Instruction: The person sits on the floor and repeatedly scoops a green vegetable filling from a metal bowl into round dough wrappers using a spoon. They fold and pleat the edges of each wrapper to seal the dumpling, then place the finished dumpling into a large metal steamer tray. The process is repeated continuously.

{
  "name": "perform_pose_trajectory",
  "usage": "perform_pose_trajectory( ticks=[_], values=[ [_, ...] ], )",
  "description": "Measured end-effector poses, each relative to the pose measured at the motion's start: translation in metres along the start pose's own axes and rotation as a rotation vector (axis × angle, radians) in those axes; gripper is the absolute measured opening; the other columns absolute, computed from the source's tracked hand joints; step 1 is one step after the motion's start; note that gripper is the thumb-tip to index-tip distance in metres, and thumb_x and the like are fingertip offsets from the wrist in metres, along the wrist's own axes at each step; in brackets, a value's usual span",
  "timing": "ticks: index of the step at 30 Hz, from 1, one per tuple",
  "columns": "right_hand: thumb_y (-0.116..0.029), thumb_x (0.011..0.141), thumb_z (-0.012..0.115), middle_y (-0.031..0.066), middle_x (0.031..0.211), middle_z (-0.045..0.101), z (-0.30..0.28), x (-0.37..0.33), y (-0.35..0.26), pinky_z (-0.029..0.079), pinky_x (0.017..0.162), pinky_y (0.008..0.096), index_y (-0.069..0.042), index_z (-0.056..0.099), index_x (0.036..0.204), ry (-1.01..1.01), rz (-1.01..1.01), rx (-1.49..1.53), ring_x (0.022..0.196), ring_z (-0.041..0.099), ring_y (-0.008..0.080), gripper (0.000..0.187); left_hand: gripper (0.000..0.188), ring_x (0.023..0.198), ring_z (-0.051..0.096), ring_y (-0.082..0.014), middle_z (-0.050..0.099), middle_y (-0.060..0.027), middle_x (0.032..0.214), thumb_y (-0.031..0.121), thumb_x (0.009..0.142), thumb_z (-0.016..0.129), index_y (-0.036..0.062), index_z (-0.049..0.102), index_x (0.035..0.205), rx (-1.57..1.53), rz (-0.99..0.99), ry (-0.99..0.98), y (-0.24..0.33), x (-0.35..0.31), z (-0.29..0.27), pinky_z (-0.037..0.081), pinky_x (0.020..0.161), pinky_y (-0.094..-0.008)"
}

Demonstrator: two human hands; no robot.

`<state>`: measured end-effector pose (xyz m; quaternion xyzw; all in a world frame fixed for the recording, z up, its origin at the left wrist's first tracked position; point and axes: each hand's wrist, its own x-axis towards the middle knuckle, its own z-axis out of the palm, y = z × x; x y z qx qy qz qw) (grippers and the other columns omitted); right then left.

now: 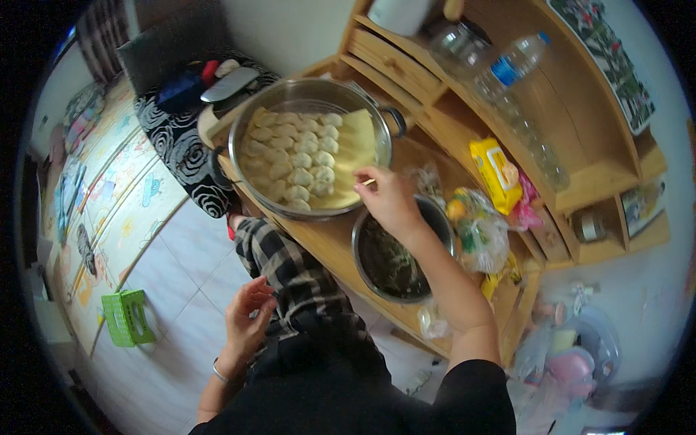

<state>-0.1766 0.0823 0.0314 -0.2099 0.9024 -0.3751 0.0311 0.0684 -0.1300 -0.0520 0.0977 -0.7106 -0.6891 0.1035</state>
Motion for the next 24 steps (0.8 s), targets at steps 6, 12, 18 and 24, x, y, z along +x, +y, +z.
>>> perform_pose_trajectory(
  ticks=[6, 12, 18, 24],
  values=[
    [-0.005, 0.087, 0.067, 0.0053, 0.094, 0.069, -0.081, -0.116, 0.009, 0.05, 0.072, 0.0229, -0.002, 0.064, 0.111, 0.329, 0.156, 0.168, 0.081, 0.063, 0.0092, 0.025, 0.032, 0.074, 0.066, -0.0146, 0.064, -0.0073, 0.08, -0.011, 0.077, 0.067, -0.0002, 0.065, 0.107, 0.076, -0.004, -0.145, 0.006, -0.007, 0.027, 0.052, 0.069, -0.0245],
    [-0.006, 0.088, 0.066, 0.0009, 0.087, 0.067, -0.125, -0.23, 0.045, 0.047, 0.068, 0.021, -0.001, 0.066, 0.103, 0.544, 0.42, 0.089, 0.077, 0.058, 0.0059, 0.016, 0.019, 0.075, 0.067, -0.017, 0.068, -0.0104, 0.084, -0.009, 0.085, 0.06, -0.0029, 0.067, 0.101, 0.046, -0.021, -0.266, 0.009, -0.012, 0.054, 0.053, 0.069, -0.0252],
    [-0.009, 0.087, 0.065, 0.0044, 0.08, 0.066, -0.11, -0.29, 0.067, 0.046, 0.064, 0.0241, -0.005, 0.068, 0.098, 0.202, 0.615, 0.031, 0.068, 0.054, 0.0081, 0.012, 0.022, 0.077, 0.066, -0.0152, 0.069, -0.0117, 0.09, 0.001, 0.096, 0.052, -0.0036, 0.062, 0.114, -0.026, -0.084, -0.291, 0.015, -0.016, 0.074, 0.054, 0.071, -0.026],
    [-0.021, 0.079, 0.072, 0.0101, 0.1, 0.063, -0.075, -0.286, 0.114, 0.05, 0.076, 0.0412, -0.006, 0.066, 0.094, 0.066, 0.498, -0.401, 0.089, 0.062, 0.0318, 0.023, 0.047, 0.093, 0.066, -0.0234, 0.068, -0.0153, 0.101, 0.037, 0.098, 0.051, -0.0017, 0.057, 0.124, -0.251, -0.193, -0.391, 0.029, -0.019, 0.075, 0.053, 0.086, -0.0369]
  ],
)
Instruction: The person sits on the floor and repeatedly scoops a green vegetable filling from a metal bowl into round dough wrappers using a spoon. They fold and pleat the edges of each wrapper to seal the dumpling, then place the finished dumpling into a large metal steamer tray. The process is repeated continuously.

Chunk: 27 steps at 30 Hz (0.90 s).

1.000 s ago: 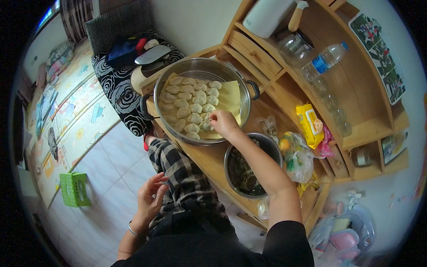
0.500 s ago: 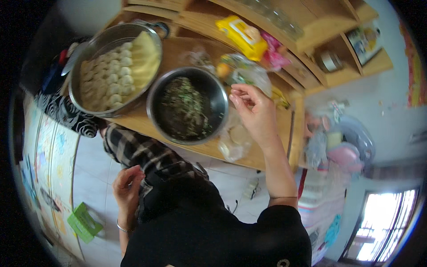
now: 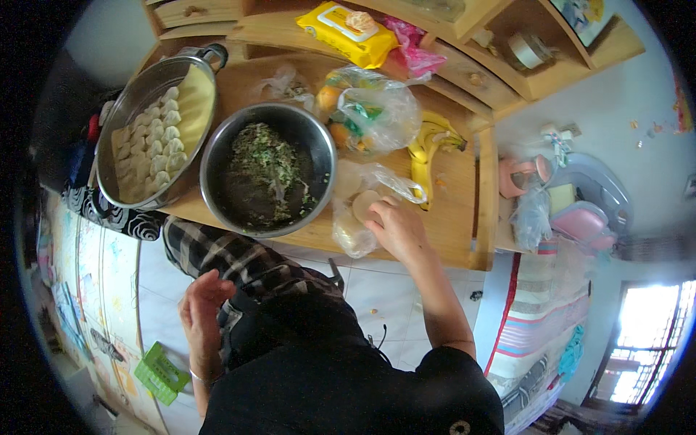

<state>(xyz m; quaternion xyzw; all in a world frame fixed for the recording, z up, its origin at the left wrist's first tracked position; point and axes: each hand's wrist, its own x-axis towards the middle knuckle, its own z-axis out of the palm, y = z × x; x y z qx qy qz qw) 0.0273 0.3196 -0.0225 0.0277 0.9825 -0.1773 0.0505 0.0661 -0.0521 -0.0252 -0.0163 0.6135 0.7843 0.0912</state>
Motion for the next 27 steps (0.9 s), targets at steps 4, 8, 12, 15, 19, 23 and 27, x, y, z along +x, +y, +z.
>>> perform_pose_trajectory(
  ticks=[4, 8, 12, 15, 19, 23, 27],
  values=[
    [-0.022, 0.074, 0.076, 0.0117, 0.103, 0.062, 0.018, 0.003, 0.009, 0.05, 0.078, 0.0414, -0.004, 0.065, 0.094, -0.005, -0.063, -0.04, 0.092, 0.061, 0.0334, 0.029, 0.061, 0.121, 0.053, -0.0327, 0.052, -0.0196, 0.133, 0.024, 0.094, 0.054, 0.0062, 0.029, 0.147, -0.913, -0.139, -0.179, 0.01, 0.006, 0.003, 0.042, 0.103, -0.049],
    [-0.012, 0.074, 0.074, 0.0128, 0.096, 0.062, 0.012, -0.004, 0.012, 0.049, 0.078, 0.0388, -0.001, 0.064, 0.093, -0.061, 0.064, 0.067, 0.09, 0.062, 0.0323, 0.024, 0.088, 0.132, 0.042, -0.0319, 0.039, -0.0159, 0.146, -0.01, 0.07, 0.045, 0.0143, 0.022, 0.151, -0.957, -0.156, -0.142, 0.019, 0.01, -0.002, 0.038, 0.107, -0.0485],
    [-0.008, 0.075, 0.073, 0.0126, 0.093, 0.062, 0.01, 0.002, 0.006, 0.049, 0.075, 0.0357, 0.0, 0.063, 0.092, -0.06, 0.018, 0.154, 0.086, 0.063, 0.0291, 0.021, 0.095, 0.134, 0.04, -0.0307, 0.032, -0.0145, 0.151, -0.014, 0.07, 0.043, 0.0171, 0.01, 0.154, -0.957, -0.095, -0.184, 0.021, 0.004, -0.005, 0.037, 0.108, -0.0474],
    [-0.006, 0.076, 0.072, 0.0119, 0.092, 0.062, 0.013, 0.006, 0.013, 0.051, 0.071, 0.0328, 0.002, 0.064, 0.092, -0.068, 0.004, 0.229, 0.081, 0.064, 0.0256, 0.019, 0.03, 0.135, 0.039, -0.031, 0.046, -0.0169, 0.142, -0.004, 0.083, 0.051, 0.0114, 0.058, 0.108, -0.978, 0.034, -0.248, 0.012, 0.005, -0.006, 0.036, 0.108, -0.0487],
    [-0.003, 0.079, 0.07, 0.0112, 0.089, 0.062, 0.015, 0.007, 0.029, 0.052, 0.067, 0.0302, 0.004, 0.065, 0.094, -0.084, 0.001, 0.396, 0.075, 0.065, 0.0223, 0.018, 0.033, 0.136, 0.038, -0.0322, 0.059, -0.0184, 0.128, 0.011, 0.09, 0.057, 0.0117, 0.05, 0.058, -0.96, 0.073, -0.244, 0.005, 0.005, -0.009, 0.034, 0.109, -0.0498],
    [-0.002, 0.079, 0.068, 0.0117, 0.088, 0.063, 0.014, 0.008, 0.033, 0.052, 0.066, 0.0297, 0.003, 0.067, 0.097, -0.099, -0.015, 0.371, 0.072, 0.064, 0.022, 0.019, 0.032, 0.135, 0.04, -0.0321, 0.061, -0.0185, 0.121, 0.012, 0.091, 0.055, 0.0139, 0.051, 0.059, -0.972, 0.065, -0.183, 0.013, 0.005, -0.008, 0.032, 0.11, -0.0502],
    [-0.002, 0.079, 0.068, 0.0115, 0.089, 0.063, 0.015, 0.007, 0.026, 0.052, 0.066, 0.0308, 0.002, 0.067, 0.096, -0.067, -0.044, 0.242, 0.072, 0.064, 0.0235, 0.017, 0.031, 0.121, 0.054, -0.031, 0.066, -0.0083, 0.083, 0.014, 0.091, 0.056, 0.0154, 0.052, 0.06, -1.081, 0.126, -0.243, 0.009, 0.008, -0.01, 0.03, 0.111, -0.0527]
  ],
)
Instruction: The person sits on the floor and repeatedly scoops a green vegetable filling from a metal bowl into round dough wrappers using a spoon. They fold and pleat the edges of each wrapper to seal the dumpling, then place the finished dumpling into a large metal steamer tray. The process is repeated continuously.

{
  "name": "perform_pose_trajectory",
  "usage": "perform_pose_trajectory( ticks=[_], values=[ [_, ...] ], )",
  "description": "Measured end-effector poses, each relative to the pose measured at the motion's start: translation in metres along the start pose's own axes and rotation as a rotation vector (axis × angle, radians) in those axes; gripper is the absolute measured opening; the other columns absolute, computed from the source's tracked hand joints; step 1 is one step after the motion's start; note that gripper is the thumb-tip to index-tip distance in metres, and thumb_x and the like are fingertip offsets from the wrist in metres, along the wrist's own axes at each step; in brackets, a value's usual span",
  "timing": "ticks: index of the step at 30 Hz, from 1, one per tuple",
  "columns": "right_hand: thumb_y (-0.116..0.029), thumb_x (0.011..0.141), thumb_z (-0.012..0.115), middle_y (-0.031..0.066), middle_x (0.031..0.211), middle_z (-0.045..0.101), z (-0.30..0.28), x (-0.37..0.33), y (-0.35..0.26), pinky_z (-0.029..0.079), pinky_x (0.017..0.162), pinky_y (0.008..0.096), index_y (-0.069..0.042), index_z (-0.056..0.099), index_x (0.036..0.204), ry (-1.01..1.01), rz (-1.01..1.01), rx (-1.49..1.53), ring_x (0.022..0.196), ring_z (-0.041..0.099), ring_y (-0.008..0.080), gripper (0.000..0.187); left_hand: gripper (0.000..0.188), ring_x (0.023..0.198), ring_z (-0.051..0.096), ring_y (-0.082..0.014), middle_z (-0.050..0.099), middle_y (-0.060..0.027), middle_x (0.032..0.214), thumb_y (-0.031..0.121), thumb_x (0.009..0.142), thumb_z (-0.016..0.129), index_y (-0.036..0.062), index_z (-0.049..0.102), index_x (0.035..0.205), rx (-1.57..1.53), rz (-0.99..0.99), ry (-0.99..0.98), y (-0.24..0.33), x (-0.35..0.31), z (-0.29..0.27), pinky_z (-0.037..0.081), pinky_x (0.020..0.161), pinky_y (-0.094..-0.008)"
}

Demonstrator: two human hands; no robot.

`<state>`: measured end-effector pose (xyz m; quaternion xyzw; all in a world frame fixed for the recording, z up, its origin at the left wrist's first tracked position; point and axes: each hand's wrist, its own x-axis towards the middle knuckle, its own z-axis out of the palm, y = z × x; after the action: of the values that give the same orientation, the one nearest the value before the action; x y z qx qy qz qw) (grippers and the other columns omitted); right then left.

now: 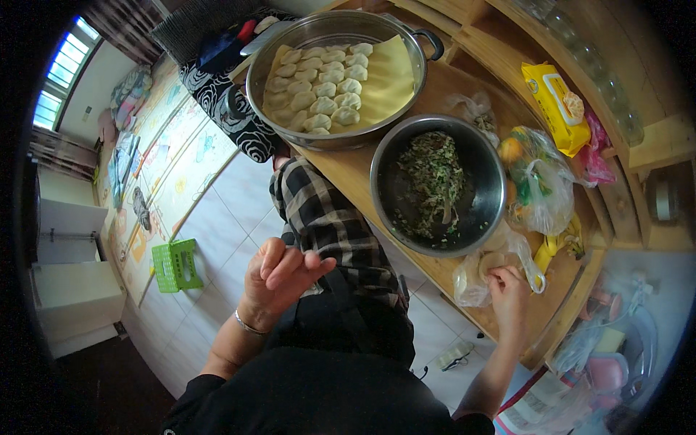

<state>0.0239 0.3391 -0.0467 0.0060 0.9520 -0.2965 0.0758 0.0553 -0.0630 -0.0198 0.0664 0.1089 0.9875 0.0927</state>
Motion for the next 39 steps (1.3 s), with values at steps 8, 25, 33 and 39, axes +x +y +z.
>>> perform_pose_trajectory(
  ticks=[8, 25, 33, 39],
  values=[
    [-0.001, 0.078, 0.068, 0.0109, 0.087, 0.063, -0.002, -0.002, -0.016, 0.052, 0.065, 0.0309, 0.002, 0.066, 0.093, 0.001, -0.042, -0.022, 0.074, 0.064, 0.0235, 0.015, 0.029, 0.071, 0.058, -0.0179, 0.05, 0.0028, 0.055, 0.013, 0.091, 0.056, 0.0144, 0.049, 0.063, -0.039, 0.007, 0.02, 0.005, -0.002, 0.0, 0.031, 0.109, -0.0554],
    [-0.001, 0.081, 0.065, 0.0123, 0.087, 0.063, -0.004, -0.002, -0.021, 0.051, 0.063, 0.0302, 0.003, 0.068, 0.09, -0.027, -0.046, -0.058, 0.071, 0.063, 0.024, 0.01, 0.026, 0.048, 0.039, -0.0072, 0.04, 0.0046, 0.054, 0.006, 0.089, 0.055, 0.0122, 0.047, 0.065, -0.171, -0.036, 0.035, 0.012, -0.007, 0.003, 0.04, 0.057, -0.0267],
    [0.0, 0.077, 0.066, 0.013, 0.09, 0.062, 0.001, -0.007, -0.011, 0.052, 0.067, 0.0329, 0.002, 0.066, 0.092, -0.046, -0.052, -0.073, 0.077, 0.065, 0.0271, 0.015, 0.026, 0.049, 0.04, -0.0068, 0.039, 0.006, 0.054, 0.01, 0.09, 0.056, 0.0137, 0.046, 0.066, -0.115, -0.047, 0.071, 0.013, -0.01, 0.0, 0.041, 0.059, -0.0268],
    [-0.017, 0.075, 0.073, 0.0109, 0.11, 0.061, 0.003, 0.007, -0.02, 0.049, 0.085, 0.0387, -0.004, 0.065, 0.102, 0.015, -0.167, -0.299, 0.101, 0.059, 0.0321, 0.031, 0.023, 0.052, 0.041, -0.0068, 0.041, 0.0024, 0.06, 0.002, 0.092, 0.05, 0.011, 0.041, 0.073, -0.151, 0.022, 0.072, 0.014, -0.014, 0.002, 0.038, 0.056, -0.0244]
  ],
)
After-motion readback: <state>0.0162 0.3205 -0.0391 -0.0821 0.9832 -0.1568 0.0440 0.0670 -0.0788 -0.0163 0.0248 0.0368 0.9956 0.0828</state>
